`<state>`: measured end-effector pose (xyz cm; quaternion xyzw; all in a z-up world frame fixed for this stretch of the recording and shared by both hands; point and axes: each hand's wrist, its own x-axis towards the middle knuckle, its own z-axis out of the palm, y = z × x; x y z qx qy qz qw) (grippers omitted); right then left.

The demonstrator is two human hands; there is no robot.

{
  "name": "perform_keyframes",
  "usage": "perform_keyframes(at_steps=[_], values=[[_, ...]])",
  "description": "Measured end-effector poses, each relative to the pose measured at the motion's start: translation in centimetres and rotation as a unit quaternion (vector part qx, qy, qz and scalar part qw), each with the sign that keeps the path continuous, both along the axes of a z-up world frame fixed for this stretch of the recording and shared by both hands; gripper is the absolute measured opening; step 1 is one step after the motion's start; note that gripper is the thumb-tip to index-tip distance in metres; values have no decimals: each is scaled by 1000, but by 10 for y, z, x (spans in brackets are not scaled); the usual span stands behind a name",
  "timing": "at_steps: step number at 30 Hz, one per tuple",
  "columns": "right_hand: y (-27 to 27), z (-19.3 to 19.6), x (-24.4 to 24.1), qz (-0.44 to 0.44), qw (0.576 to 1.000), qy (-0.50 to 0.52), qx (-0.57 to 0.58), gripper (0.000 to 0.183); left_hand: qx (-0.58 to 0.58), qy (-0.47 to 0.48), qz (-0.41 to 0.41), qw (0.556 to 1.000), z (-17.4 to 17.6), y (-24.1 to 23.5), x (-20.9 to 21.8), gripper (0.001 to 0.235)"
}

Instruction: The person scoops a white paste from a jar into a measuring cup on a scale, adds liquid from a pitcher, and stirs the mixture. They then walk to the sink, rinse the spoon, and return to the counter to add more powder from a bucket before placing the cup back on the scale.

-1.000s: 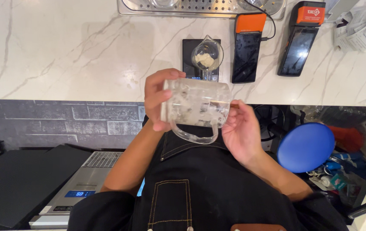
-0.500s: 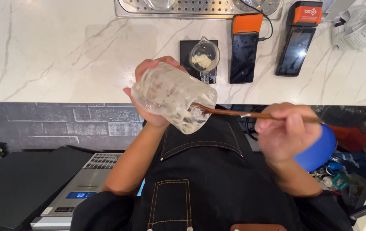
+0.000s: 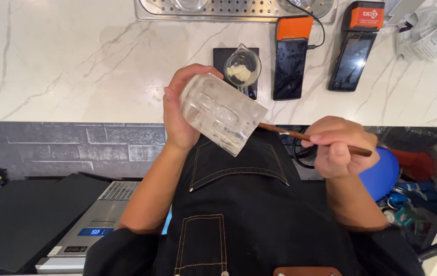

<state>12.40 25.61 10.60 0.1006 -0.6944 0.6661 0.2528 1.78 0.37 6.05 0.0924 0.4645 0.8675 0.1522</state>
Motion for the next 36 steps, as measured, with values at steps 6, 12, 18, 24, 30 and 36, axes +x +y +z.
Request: perform_keyframes(at_steps=[6,12,18,24,30,36], values=[[-17,-26,22,-60,959,-147,-234,28,-12,-7,17,1000,0,3,3,69],[-23,-45,16,-104,822,-335,-449,23,-92,67,65,991,-2,5,2,71],[-22,-41,9,-100,722,-380,-569,24,-33,44,53,997,-6,6,4,68],[-28,-17,6,-168,981,93,-22,22,40,-2,8,999,-8,2,7,67],[-22,8,3,75,956,98,266,23,101,-15,-14,995,-10,4,5,65],[-56,-13,21,-41,995,-85,-44,30,128,-21,-25,991,-13,4,5,62]])
